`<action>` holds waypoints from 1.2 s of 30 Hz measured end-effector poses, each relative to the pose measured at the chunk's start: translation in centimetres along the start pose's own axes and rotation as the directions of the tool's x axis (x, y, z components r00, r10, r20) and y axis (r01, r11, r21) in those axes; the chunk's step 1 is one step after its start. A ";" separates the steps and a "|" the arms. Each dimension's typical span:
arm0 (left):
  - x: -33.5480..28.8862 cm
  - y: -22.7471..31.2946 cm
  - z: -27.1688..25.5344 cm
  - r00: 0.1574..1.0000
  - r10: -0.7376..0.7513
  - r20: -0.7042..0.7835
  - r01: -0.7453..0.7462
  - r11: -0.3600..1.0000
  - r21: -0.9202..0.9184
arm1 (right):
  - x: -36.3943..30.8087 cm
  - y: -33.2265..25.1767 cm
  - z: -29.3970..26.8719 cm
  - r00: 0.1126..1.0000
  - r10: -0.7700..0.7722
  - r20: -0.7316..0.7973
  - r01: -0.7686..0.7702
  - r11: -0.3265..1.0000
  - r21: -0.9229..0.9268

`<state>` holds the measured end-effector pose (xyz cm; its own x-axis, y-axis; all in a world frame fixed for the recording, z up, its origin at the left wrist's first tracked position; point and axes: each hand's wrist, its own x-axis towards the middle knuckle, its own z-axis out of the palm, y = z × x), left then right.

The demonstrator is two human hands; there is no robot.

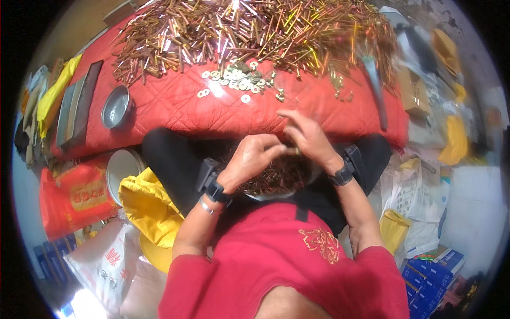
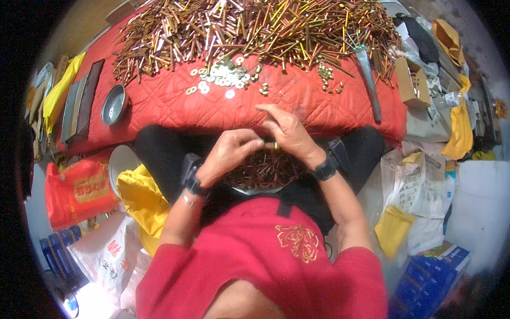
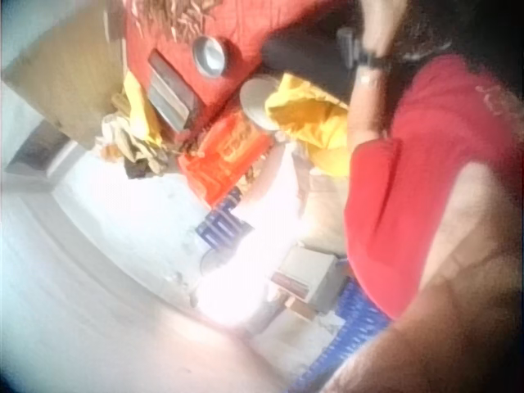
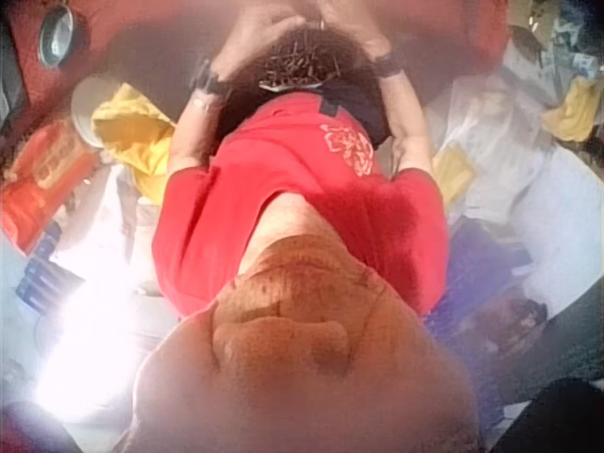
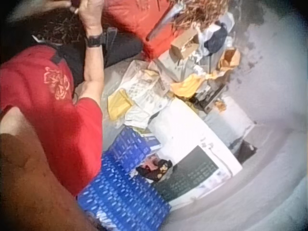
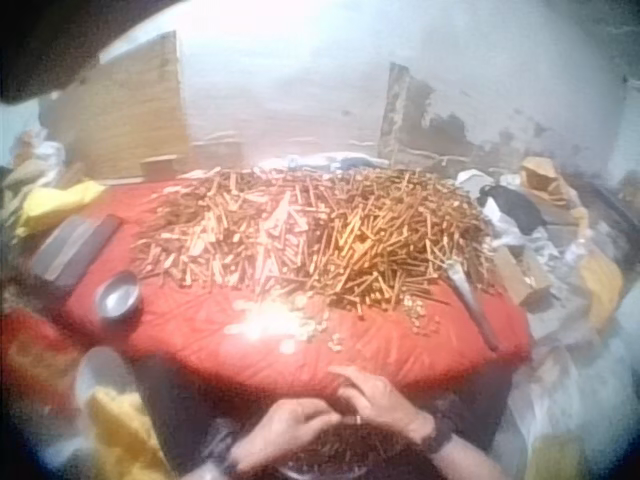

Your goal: Assembling small metal components by sliding washers onto shafts.

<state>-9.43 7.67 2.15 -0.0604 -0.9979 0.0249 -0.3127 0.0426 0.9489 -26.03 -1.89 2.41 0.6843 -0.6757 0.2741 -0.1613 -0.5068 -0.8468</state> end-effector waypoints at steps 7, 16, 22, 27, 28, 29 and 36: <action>10.9 -2.9 -6.5 0.831 0.417 -0.368 -0.106 0.768 0.631 | 5.0 5.1 -2.6 0.955 -0.104 -0.276 -0.027 0.901 -0.433; 19.6 -7.4 -10.4 0.801 0.531 -0.277 0.018 0.442 0.897 | 10.3 9.4 -1.9 0.924 -0.126 -0.362 -0.198 0.651 -0.733; 16.4 -7.5 -10.5 0.767 0.494 -0.411 0.017 0.624 0.782 | 5.1 8.0 -3.5 0.965 -0.023 -0.261 -0.181 0.659 -0.730; 12.1 -5.1 -9.1 0.697 0.097 -0.711 -0.093 0.995 0.044 | 4.8 5.9 -3.4 0.974 0.083 -0.212 -0.181 0.849 -0.497; 11.0 -4.7 -8.7 0.746 -0.102 -0.658 -0.123 0.950 -0.287 | 5.0 5.0 -2.5 0.983 -0.002 -0.183 -0.079 0.899 -0.431; 9.9 -4.8 -8.5 0.759 -0.183 -0.625 -0.132 0.896 -0.423 | 5.2 4.2 -1.5 0.983 -0.088 -0.160 0.026 0.933 -0.358; 4.5 -5.9 -6.6 0.787 -0.422 -0.450 -0.229 0.477 -0.849 | 7.3 2.3 4.3 0.976 -0.217 -0.032 0.162 0.811 -0.562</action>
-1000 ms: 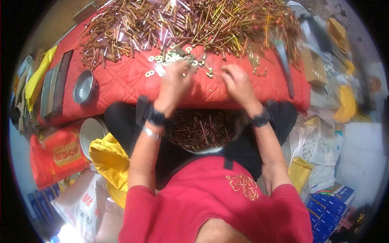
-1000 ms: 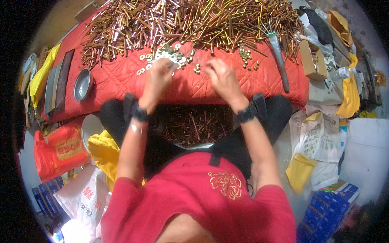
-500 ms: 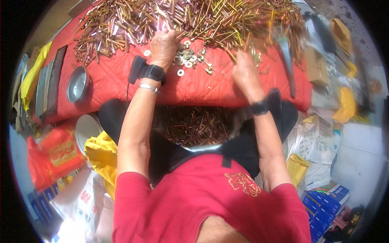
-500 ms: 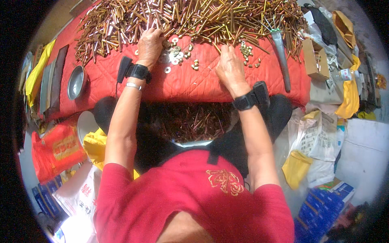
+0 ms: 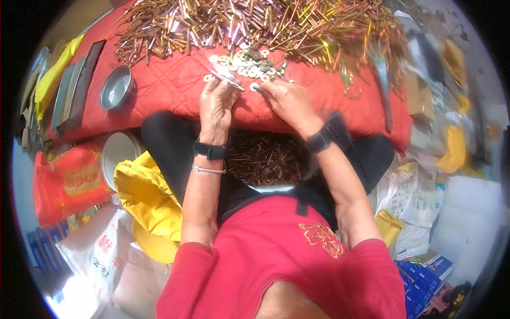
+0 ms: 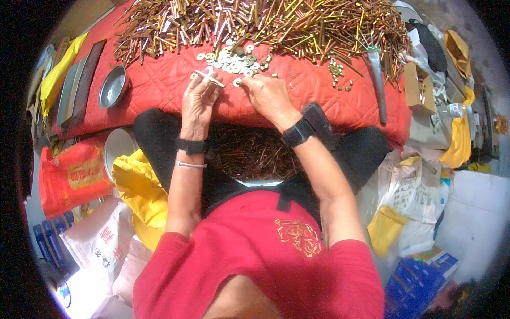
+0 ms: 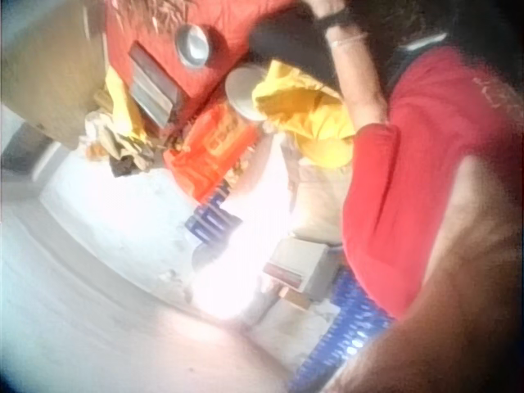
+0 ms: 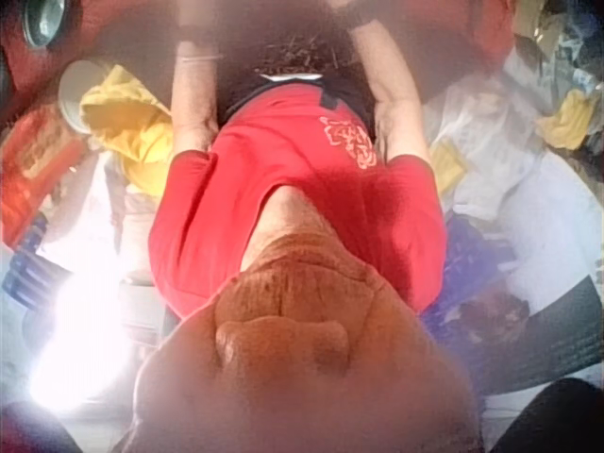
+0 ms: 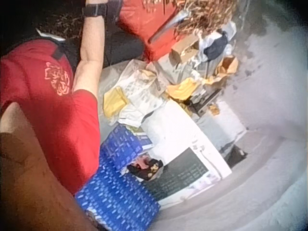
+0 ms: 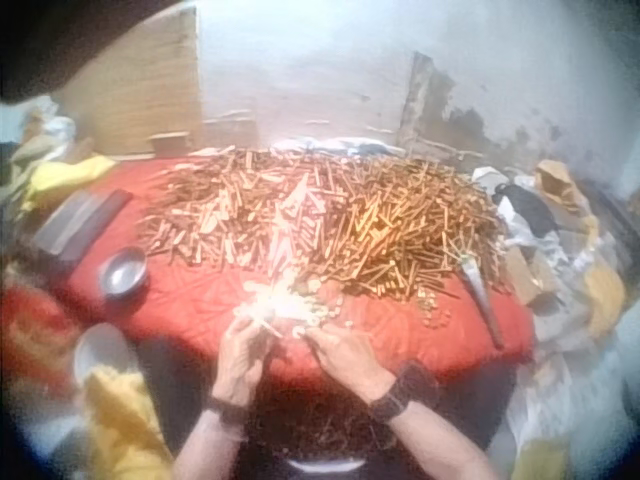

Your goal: Assembling small metal components by sliding washers onto shafts.

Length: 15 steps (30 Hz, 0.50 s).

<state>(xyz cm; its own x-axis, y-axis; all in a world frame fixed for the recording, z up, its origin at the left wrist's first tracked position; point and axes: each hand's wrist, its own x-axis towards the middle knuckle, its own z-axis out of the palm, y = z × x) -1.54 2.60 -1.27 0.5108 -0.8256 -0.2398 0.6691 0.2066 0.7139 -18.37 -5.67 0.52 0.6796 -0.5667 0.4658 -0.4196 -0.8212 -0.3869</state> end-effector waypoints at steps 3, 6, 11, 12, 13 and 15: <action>-0.9 0.1 -0.5 1.000 -0.009 -0.004 0.009 0.995 -0.104 | 0.4 -0.5 0.4 0.998 0.006 0.061 0.002 0.990 -0.138; -1.3 -0.1 -1.1 0.998 -0.036 -0.046 0.029 0.989 -0.145 | 1.2 -1.4 0.1 0.986 0.026 0.166 0.027 0.951 -0.307; -0.7 -0.9 -2.7 0.989 -0.118 0.086 0.137 0.949 -0.283 | 6.2 -2.1 -0.6 0.866 0.059 0.496 0.196 0.874 -0.445; -0.6 -1.1 -2.9 0.986 -0.142 0.088 0.163 0.941 -0.295 | 7.5 -2.5 -0.2 0.807 0.120 0.579 0.194 0.871 -0.450; -0.6 -1.0 -2.8 0.981 -0.167 0.095 0.188 0.933 -0.307 | 8.7 -2.2 0.1 0.748 0.135 0.650 0.203 0.885 -0.418; -0.8 -0.8 -2.6 0.972 -0.182 0.149 0.220 0.929 -0.296 | 10.2 -2.0 0.2 0.608 0.173 0.775 0.176 0.922 -0.344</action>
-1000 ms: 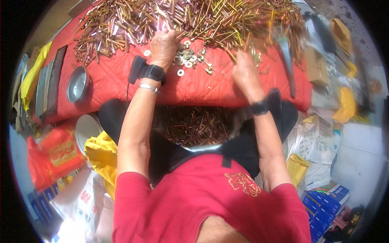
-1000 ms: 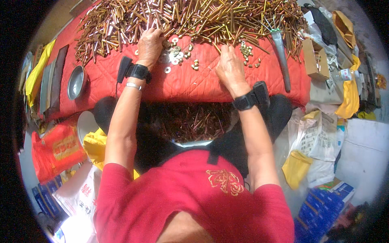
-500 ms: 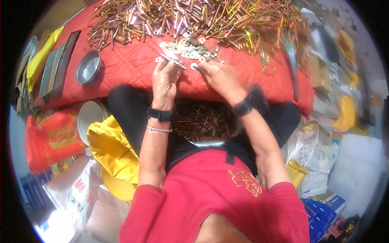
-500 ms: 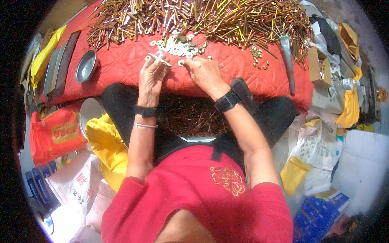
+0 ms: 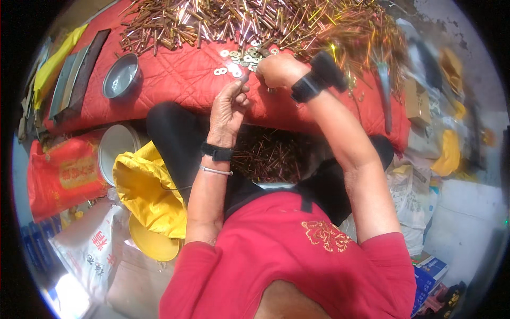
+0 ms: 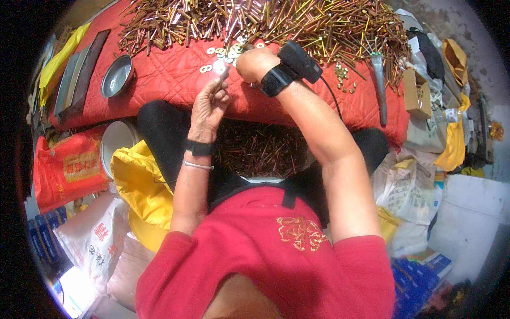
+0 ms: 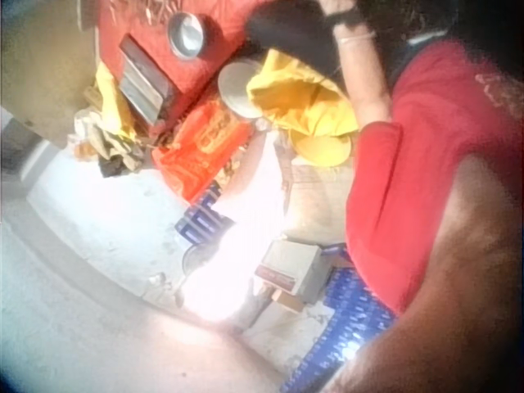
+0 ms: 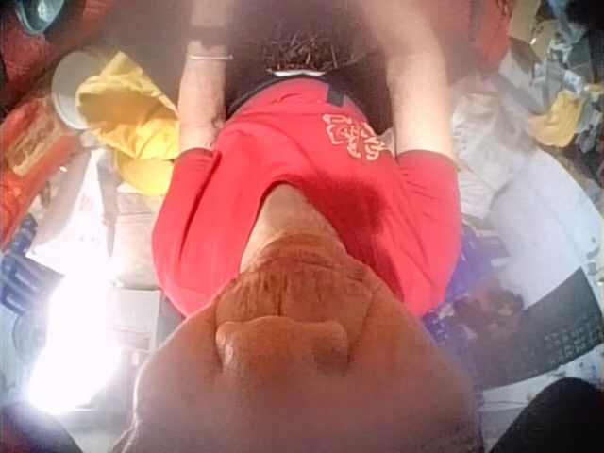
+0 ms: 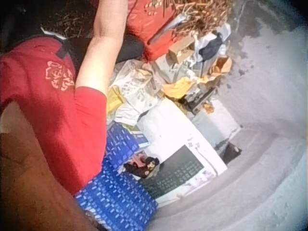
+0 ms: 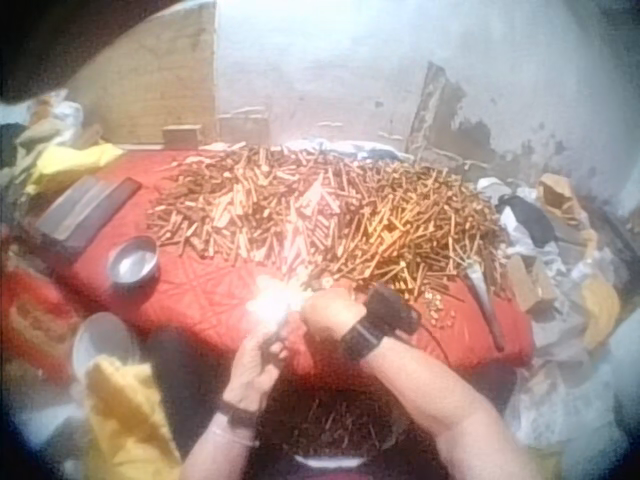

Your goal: Assembling small metal components by sliding washers onto shafts.

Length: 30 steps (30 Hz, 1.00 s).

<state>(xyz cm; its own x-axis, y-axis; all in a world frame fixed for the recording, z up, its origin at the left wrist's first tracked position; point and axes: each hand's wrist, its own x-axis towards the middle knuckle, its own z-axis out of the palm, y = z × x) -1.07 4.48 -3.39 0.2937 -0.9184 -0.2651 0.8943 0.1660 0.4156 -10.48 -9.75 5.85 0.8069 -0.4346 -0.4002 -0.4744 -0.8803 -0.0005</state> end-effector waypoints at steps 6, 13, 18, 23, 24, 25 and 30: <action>-0.7 0.2 0.5 0.997 -0.069 0.035 0.066 0.995 0.077 | -3.5 2.3 4.4 0.932 -0.095 -0.349 0.167 0.969 0.181; -1.2 -0.5 1.6 0.978 -0.164 0.128 0.132 0.965 0.225 | -9.8 1.0 6.3 0.835 0.337 -0.436 0.329 0.330 0.885; -1.3 -0.5 1.4 0.975 -0.185 0.124 0.118 0.902 0.415 | -10.7 0.9 6.6 0.850 0.249 -0.463 0.351 0.387 0.853; -2.2 0.5 2.8 0.900 -0.408 0.155 0.199 0.700 0.686 | -12.8 2.8 6.4 0.945 -0.048 -0.323 0.316 0.379 0.870; -2.2 -0.1 2.9 0.916 -0.371 0.152 0.188 0.732 0.655 | -12.9 2.6 6.8 0.950 -0.019 -0.312 0.303 0.301 0.904; -2.2 -0.6 3.1 0.931 -0.335 0.148 0.175 0.762 0.624 | -12.9 2.4 7.2 0.946 0.065 -0.316 0.288 0.269 0.919; -1.5 -4.0 1.9 0.989 -0.139 0.052 0.121 0.957 0.263 | -12.6 -0.6 9.2 0.838 0.379 -0.394 0.316 0.252 0.915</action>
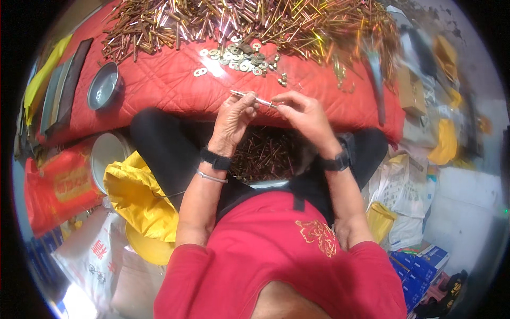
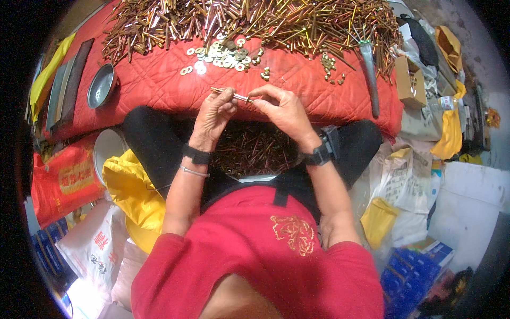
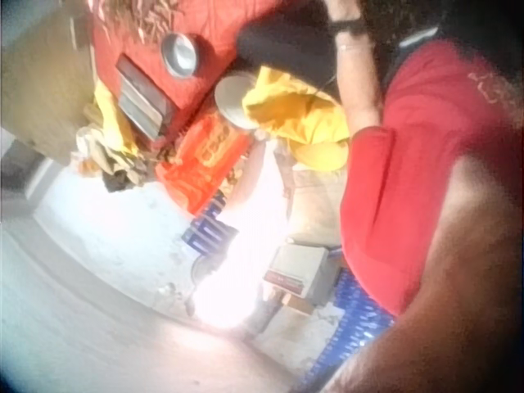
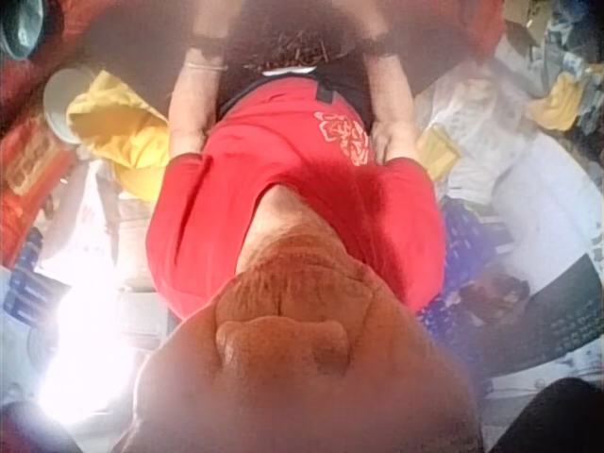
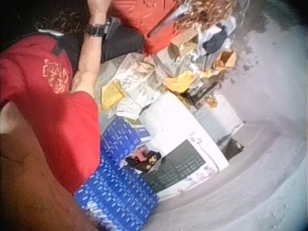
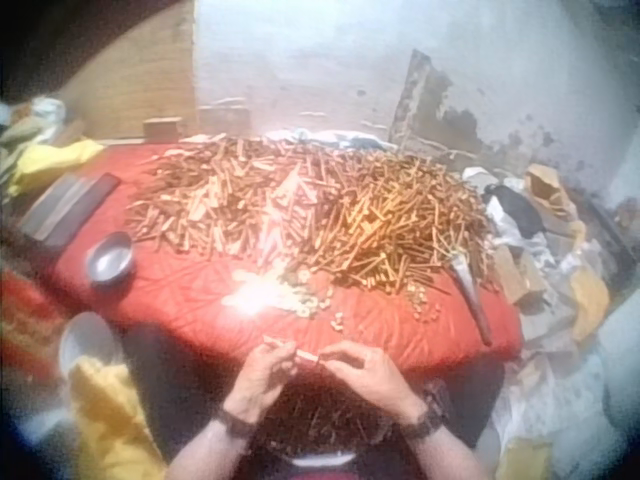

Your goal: Assembling small metal components by sliding washers onto shafts.

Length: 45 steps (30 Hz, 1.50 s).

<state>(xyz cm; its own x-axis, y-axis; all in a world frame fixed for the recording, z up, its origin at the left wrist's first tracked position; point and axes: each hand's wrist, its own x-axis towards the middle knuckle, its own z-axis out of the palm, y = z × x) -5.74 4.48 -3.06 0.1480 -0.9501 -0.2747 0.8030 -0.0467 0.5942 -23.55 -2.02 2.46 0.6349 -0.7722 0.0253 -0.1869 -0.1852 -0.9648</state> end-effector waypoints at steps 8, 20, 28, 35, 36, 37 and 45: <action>-1.0 -3.2 2.4 0.999 0.045 -0.017 -0.043 0.994 0.102 | 2.3 0.1 2.6 0.865 -0.160 -0.475 0.190 0.982 0.014; -0.6 0.0 1.0 0.994 -0.106 -0.023 0.091 0.932 -0.351 | 5.4 3.9 -1.3 0.917 -0.393 -0.062 0.217 0.625 -0.750; -1.8 -0.1 2.7 0.999 -0.044 0.006 0.043 0.988 0.149 | 2.1 0.1 -0.8 0.979 0.034 -0.199 0.016 0.970 0.242; -2.6 -0.5 3.4 0.999 -0.044 -0.018 0.047 0.955 0.294 | 1.1 0.6 -0.8 0.986 -0.061 -0.157 0.107 0.947 0.302; -2.6 -0.5 3.4 0.999 -0.048 -0.015 0.051 0.956 0.288 | 1.1 0.6 -1.0 0.987 -0.078 -0.140 0.117 0.949 0.293; -2.6 -0.4 3.4 0.997 -0.075 -0.002 0.073 0.958 0.277 | 1.0 0.6 -1.1 0.988 -0.096 -0.124 0.128 0.950 0.283; -3.1 1.2 3.9 0.999 -0.053 0.008 0.044 0.903 0.427 | 0.9 -1.4 -2.3 0.989 -0.146 0.011 0.144 0.962 -0.231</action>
<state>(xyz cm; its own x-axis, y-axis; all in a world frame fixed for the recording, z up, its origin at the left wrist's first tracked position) -7.54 6.15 1.44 0.1010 -0.9487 -0.2995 0.4848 -0.2160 0.8475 -24.49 -3.87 4.40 0.6637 -0.7302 0.1625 -0.2611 -0.4297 -0.8644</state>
